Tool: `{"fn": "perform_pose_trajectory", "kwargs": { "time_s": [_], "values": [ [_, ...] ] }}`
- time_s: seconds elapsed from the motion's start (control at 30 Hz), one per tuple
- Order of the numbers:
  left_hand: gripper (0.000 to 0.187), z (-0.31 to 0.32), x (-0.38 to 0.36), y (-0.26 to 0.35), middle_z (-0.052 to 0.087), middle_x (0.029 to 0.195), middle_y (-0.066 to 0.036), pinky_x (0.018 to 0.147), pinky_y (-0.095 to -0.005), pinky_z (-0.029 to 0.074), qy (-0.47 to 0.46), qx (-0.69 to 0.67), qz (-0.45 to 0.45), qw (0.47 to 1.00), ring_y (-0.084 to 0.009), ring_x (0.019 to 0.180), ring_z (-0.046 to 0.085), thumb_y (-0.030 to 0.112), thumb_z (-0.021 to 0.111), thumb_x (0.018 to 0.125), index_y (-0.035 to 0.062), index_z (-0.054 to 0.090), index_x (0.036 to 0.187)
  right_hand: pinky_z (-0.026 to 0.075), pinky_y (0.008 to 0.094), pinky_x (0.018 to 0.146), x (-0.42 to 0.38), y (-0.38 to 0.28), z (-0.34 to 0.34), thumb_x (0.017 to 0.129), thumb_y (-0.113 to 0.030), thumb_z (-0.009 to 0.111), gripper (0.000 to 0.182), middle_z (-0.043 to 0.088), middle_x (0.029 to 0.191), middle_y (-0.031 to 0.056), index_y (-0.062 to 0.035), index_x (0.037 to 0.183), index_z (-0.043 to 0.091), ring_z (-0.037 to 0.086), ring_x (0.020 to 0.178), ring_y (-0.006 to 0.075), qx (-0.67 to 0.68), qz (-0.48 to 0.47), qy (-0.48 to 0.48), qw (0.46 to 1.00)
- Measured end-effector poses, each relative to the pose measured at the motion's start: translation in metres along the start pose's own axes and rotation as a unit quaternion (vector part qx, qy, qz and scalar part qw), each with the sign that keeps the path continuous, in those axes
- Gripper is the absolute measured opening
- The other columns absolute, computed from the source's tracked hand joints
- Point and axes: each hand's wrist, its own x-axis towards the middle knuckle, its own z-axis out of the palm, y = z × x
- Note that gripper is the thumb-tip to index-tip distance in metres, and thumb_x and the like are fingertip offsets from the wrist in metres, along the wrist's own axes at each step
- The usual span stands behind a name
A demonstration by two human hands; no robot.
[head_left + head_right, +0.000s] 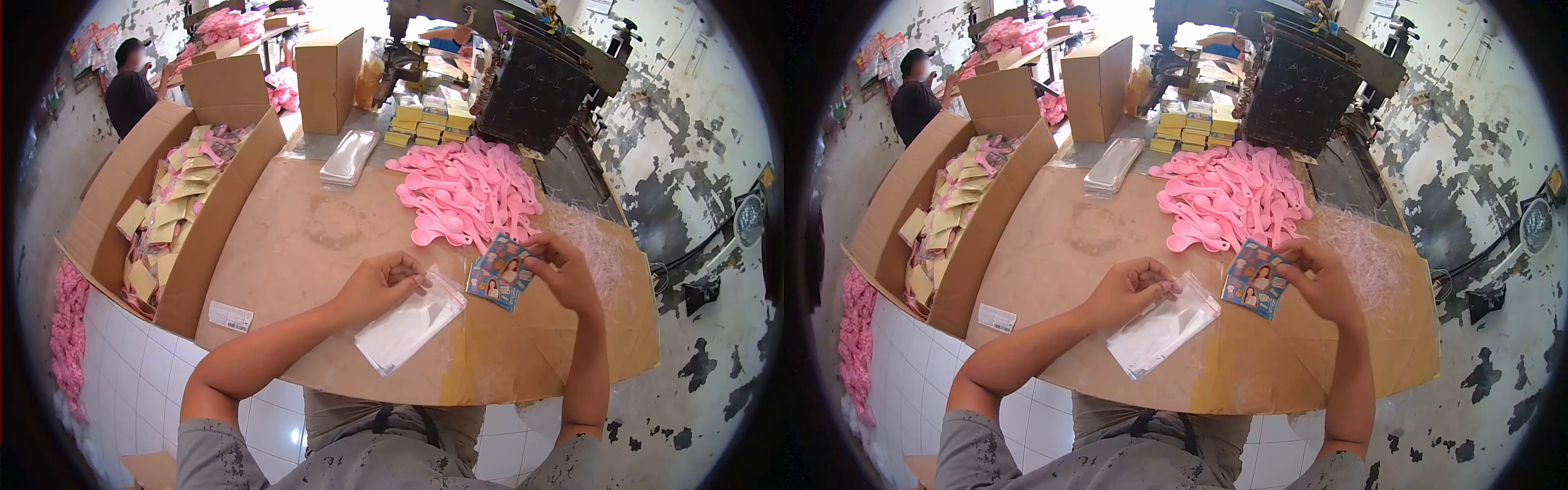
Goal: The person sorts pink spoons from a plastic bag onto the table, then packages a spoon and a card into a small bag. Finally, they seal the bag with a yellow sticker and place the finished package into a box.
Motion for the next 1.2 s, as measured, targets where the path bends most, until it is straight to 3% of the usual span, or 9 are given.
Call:
{"fn": "perform_pose_trajectory", "kwargs": {
  "time_s": [0.13, 0.33, 0.53, 0.73, 0.9, 1.03, 1.2],
  "values": [
    [0.024, 0.002, 0.0, 0.01, 0.075, 0.109, -0.012, 0.088, -0.0296, 0.06, -0.02, -0.049, -0.03, 0.998, -0.0163, 0.101, 0.073, 0.006, 0.064, 0.104, -0.0043, 0.06, 0.126, 0.049, 0.0268, 0.069, 0.0, -0.015, 0.037, 0.092, -0.001, 0.073, 0.028, 0.074, 0.096, 0.0051, -0.0044, 0.12, 0.072, 0.063, 0.079, 0.0101, -0.163, -0.079, -0.019, 0.983],
    [0.031, 0.003, -0.001, 0.013, 0.075, 0.108, -0.012, 0.09, -0.029, 0.06, -0.025, -0.058, -0.03, 0.998, -0.0168, 0.104, 0.073, 0.004, 0.062, 0.105, -0.0035, 0.055, 0.134, 0.049, 0.0286, 0.07, 0.012, -0.004, 0.06, 0.092, -0.001, 0.072, 0.028, 0.073, 0.101, 0.0056, -0.0061, 0.12, 0.073, 0.062, 0.081, 0.0128, -0.058, -0.076, 0.032, 0.995],
    [0.032, 0.0, 0.0, 0.006, 0.075, 0.106, -0.013, 0.09, -0.029, 0.058, -0.04, -0.027, 0.002, 0.999, -0.0168, 0.102, 0.073, 0.003, 0.059, 0.106, -0.0023, 0.053, 0.137, 0.05, 0.0297, 0.071, 0.013, -0.004, 0.057, 0.093, 0.0, 0.069, 0.026, 0.071, 0.101, 0.0071, -0.0075, 0.118, 0.075, 0.064, 0.084, 0.0146, -0.222, -0.122, -0.132, 0.958],
    [0.038, 0.001, -0.003, 0.01, 0.075, 0.106, -0.013, 0.09, -0.0287, 0.058, -0.019, -0.02, -0.027, 0.999, -0.0153, 0.101, 0.073, 0.001, 0.061, 0.104, 0.0005, 0.05, 0.141, 0.05, 0.0296, 0.071, 0.013, 0.011, 0.07, 0.093, 0.001, 0.068, 0.027, 0.071, 0.101, 0.0073, -0.0051, 0.119, 0.074, 0.064, 0.085, 0.0155, 0.025, -0.047, 0.025, 0.998],
    [0.045, 0.005, -0.003, 0.017, 0.076, 0.106, -0.013, 0.087, -0.0282, 0.057, -0.019, -0.046, -0.044, 0.998, -0.0131, 0.1, 0.072, 0.003, 0.063, 0.104, 0.0021, 0.046, 0.146, 0.049, 0.029, 0.071, 0.009, 0.005, 0.073, 0.093, 0.001, 0.07, 0.028, 0.071, 0.101, 0.0083, -0.0048, 0.12, 0.074, 0.064, 0.086, 0.0141, -0.072, -0.133, -0.033, 0.988],
    [0.05, 0.007, -0.006, 0.019, 0.076, 0.107, -0.013, 0.087, -0.0284, 0.057, -0.052, 0.06, -0.013, 0.997, -0.0134, 0.1, 0.072, 0.002, 0.064, 0.104, 0.0024, 0.043, 0.149, 0.049, 0.0288, 0.069, 0.008, 0.0, 0.082, 0.092, -0.002, 0.073, 0.029, 0.072, 0.101, 0.0081, -0.0058, 0.121, 0.074, 0.064, 0.084, 0.0125, -0.076, -0.15, -0.094, 0.981],
    [0.055, 0.013, -0.011, 0.029, 0.076, 0.108, -0.014, 0.087, -0.0282, 0.056, -0.052, 0.128, -0.027, 0.99, -0.013, 0.099, 0.071, 0.001, 0.064, 0.103, 0.0027, 0.04, 0.153, 0.05, 0.0275, 0.069, -0.003, -0.008, 0.109, 0.09, -0.002, 0.077, 0.03, 0.071, 0.097, 0.0051, -0.0042, 0.12, 0.073, 0.065, 0.081, 0.0123, 0.022, -0.036, -0.017, 0.999]
  ]
}}
